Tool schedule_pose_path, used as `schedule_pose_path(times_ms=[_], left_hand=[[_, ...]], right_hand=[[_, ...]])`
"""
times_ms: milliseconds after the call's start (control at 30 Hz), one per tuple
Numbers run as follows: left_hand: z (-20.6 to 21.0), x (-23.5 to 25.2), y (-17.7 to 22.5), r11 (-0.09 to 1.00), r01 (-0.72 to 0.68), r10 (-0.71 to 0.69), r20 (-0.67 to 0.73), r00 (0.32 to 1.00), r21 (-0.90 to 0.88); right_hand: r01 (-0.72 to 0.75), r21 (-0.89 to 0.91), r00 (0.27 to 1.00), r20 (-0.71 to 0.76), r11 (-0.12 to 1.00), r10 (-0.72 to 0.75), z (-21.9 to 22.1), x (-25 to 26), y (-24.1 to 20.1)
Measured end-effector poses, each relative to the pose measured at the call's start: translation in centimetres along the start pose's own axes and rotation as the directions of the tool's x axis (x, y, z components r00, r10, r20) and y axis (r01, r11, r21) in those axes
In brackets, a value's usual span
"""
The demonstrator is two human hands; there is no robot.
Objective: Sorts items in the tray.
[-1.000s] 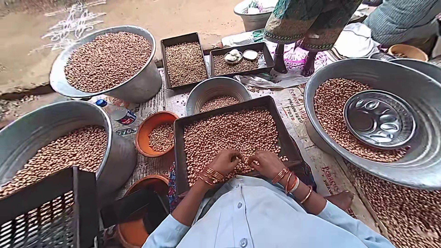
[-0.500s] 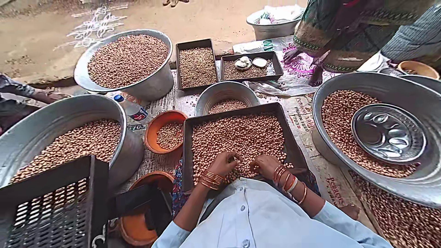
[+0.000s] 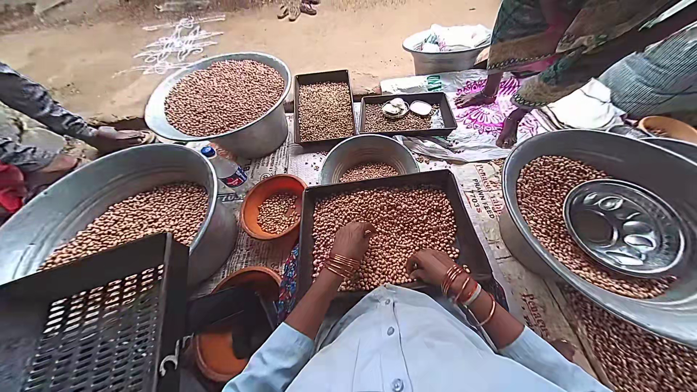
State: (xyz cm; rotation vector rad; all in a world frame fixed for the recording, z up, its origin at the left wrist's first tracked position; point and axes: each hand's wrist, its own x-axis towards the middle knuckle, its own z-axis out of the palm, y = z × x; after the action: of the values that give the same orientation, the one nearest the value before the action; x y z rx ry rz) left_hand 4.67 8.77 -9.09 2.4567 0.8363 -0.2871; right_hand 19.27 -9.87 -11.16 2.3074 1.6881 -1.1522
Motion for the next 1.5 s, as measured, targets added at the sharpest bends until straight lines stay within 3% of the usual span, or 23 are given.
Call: schedule_pose_path(times_ms=[200,267,333,433,567,633,733,767,867,900,967,1067,1233,1367,1500], left_hand=[[1.7,0.5,1.3,0.988,0.011,-0.026,0.096,0.995,0.152],[1.8,0.4,0.9,0.996,0.0,-0.008,0.09,0.996,0.085],[2.1,0.2,0.1,0.988,-0.035,0.043,0.049,0.998,-0.15],[2.6,-0.5,-0.5,0.785,-0.055,0.164,0.121,0.979,-0.618],[4.0,-1.2,0.0,0.567,-0.029,0.449,0.279,0.849,-0.823],[3.9,-1.9,0.3,0.506,0.051,0.435,0.306,0.847,-0.861],[2.5,-2.1,-1.2,0.404,0.123,0.32,0.266,0.909,-0.907],[1.4,-2.1,-2.1,0.439,0.104,0.245,0.23,0.942,-0.893],[-3.3,-2.4,-6.4,0.715,0.008,-0.013,-0.001,1.0,-0.699],[-5.0,-2.7,-7.7,0.794,0.032,-0.129,-0.117,0.985,-0.607],[-7.9,-3.0,-9.6,0.906,0.149,-0.301,-0.356,0.885,-0.396],[-9.3,-2.8,-10.4,0.963,0.195,-0.267,-0.545,0.795,-0.187],[-5.3,0.4,-8.7,0.979,0.202,-0.201,-0.365,0.909,-0.037],[-2.4,2.0,-8.4,0.97,0.236,-0.199,-0.345,0.917,0.067],[-2.5,1.8,-8.7,0.985,0.174,-0.163,-0.295,0.941,0.011]], right_hand=[[-0.068,0.036,0.997,0.036,0.997,0.067,-0.5,-0.8,0.1],[-0.044,0.028,0.997,0.062,0.999,0.042,-0.5,-0.4,0.2],[-0.035,0.018,0.998,0.056,0.999,0.034,-1.0,-0.6,-0.2],[0.009,0.018,0.998,-0.055,1.0,-0.008,-3.2,-1.8,-2.6],[0.178,-0.022,0.97,-0.164,0.984,-0.179,-5.6,-2.1,-6.5],[0.255,-0.038,0.952,-0.166,0.966,-0.258,-6.4,-1.7,-8.2],[0.309,-0.053,0.92,-0.236,0.95,-0.313,-7.8,-0.3,-9.4],[0.321,-0.042,0.906,-0.278,0.946,-0.319,-8.3,0.5,-9.5],[0.278,-0.038,0.887,-0.372,0.96,-0.272,-9.3,4.2,-9.2],[0.258,-0.037,0.882,-0.399,0.965,-0.251,-9.3,5.6,-9.0],[0.225,-0.049,0.873,-0.434,0.973,-0.223,-9.1,8.5,-8.6],[0.197,-0.069,0.881,-0.424,0.978,-0.207,-8.6,11.3,-8.4],[0.183,-0.055,0.894,-0.405,0.982,-0.19,-8.1,12.2,-8.3],[0.187,-0.04,0.905,-0.382,0.982,-0.188,-7.9,12.1,-7.7],[0.194,-0.045,0.906,-0.374,0.98,-0.197,-7.5,12.4,-7.6]])
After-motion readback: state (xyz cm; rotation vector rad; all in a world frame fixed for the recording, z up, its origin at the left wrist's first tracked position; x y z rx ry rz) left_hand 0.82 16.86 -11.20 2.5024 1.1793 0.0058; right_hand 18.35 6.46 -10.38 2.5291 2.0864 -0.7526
